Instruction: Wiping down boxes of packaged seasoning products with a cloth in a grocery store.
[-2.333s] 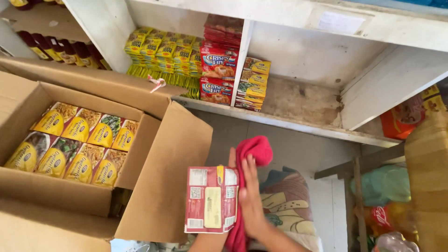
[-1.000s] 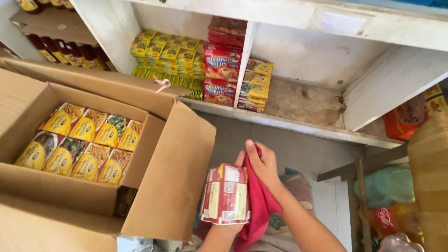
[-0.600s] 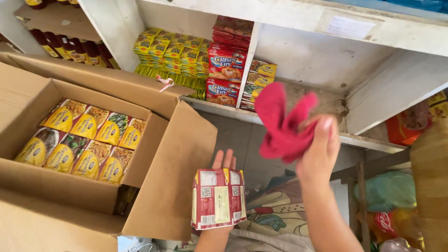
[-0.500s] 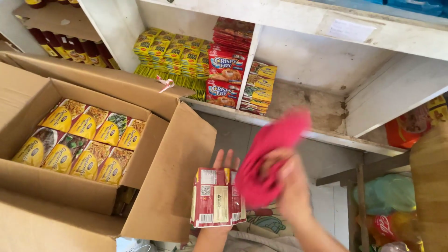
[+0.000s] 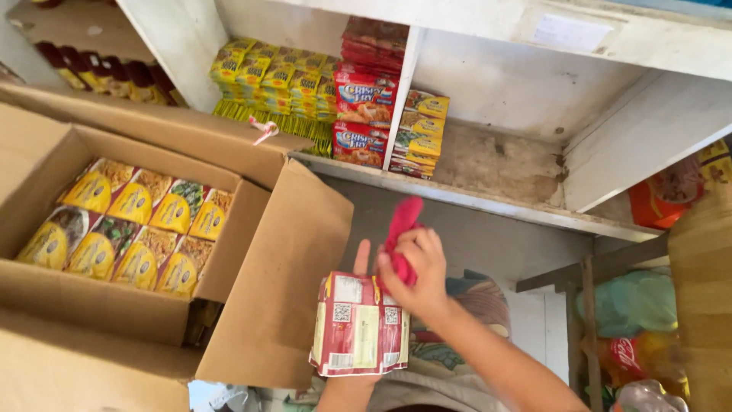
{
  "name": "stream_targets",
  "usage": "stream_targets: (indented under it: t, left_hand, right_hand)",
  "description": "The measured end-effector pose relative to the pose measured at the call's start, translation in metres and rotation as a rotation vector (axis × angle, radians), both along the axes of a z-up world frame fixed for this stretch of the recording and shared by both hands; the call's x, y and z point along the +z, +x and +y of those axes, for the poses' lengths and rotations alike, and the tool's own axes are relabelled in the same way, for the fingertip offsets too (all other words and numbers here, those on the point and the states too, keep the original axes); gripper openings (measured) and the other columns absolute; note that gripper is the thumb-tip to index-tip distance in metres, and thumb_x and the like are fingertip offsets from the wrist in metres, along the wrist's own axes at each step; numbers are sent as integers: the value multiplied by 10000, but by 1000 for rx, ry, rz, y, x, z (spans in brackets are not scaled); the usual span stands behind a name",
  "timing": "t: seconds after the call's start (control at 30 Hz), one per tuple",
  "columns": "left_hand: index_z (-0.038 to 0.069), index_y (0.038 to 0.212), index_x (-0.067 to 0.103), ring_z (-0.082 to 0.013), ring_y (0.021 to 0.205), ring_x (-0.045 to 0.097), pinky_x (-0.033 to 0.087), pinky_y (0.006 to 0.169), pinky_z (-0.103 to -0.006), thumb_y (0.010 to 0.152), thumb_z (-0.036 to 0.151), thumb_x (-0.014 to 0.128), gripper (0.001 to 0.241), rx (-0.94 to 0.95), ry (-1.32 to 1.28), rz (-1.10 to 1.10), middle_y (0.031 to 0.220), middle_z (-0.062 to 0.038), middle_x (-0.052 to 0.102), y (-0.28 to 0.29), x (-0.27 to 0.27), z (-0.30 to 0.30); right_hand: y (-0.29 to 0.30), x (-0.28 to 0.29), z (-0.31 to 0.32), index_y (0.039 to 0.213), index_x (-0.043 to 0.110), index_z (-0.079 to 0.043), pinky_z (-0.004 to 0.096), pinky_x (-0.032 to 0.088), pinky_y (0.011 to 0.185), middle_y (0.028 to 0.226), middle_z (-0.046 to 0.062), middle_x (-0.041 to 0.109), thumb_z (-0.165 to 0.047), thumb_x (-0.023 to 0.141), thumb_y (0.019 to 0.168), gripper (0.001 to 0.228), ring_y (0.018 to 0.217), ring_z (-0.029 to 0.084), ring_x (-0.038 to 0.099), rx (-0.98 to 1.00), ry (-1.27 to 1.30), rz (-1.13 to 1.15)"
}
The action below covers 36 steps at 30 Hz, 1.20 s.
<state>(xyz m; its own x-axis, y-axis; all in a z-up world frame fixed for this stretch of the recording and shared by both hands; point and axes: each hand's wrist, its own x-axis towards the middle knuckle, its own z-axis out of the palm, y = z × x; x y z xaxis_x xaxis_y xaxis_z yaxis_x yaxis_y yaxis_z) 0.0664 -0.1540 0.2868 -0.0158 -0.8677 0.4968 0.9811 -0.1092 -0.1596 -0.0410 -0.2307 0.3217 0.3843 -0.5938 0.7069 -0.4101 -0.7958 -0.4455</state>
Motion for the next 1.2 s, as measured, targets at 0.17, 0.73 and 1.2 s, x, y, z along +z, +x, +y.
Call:
stream_targets:
  t: [0.17,0.73,1.2]
  left_hand:
    - [141,1654,213,-287,1511,295,212,1234,-471,1082,556,268,709,135,463,-225,1650,-160,319,7,15,-11]
    - [102,1649,274,-294,1569,222,252,1238,-387,1093,560,382,728,-32,286,-18,1691,-213,279,18,40,-7]
    - [181,1645,282,-261,1364,526,475,1099,-378,1092,329,367,579,-35,562,-236,1647,-177,392,-7,20,-9]
  right_hand:
    - [4,18,53,767,543,-93,453,410,703,851,95,567,-98,746,755,204,768,298,550,186,-36,-84]
    - [-58,-40,0,1405,510,5,346,489,971,1310,102,628,-295,691,925,595,1116,221,636,191,785,-246]
    - [-58,17,-11,963,681,-29,301,525,799,976,99,692,-269,735,974,246,887,202,667,127,430,-23]
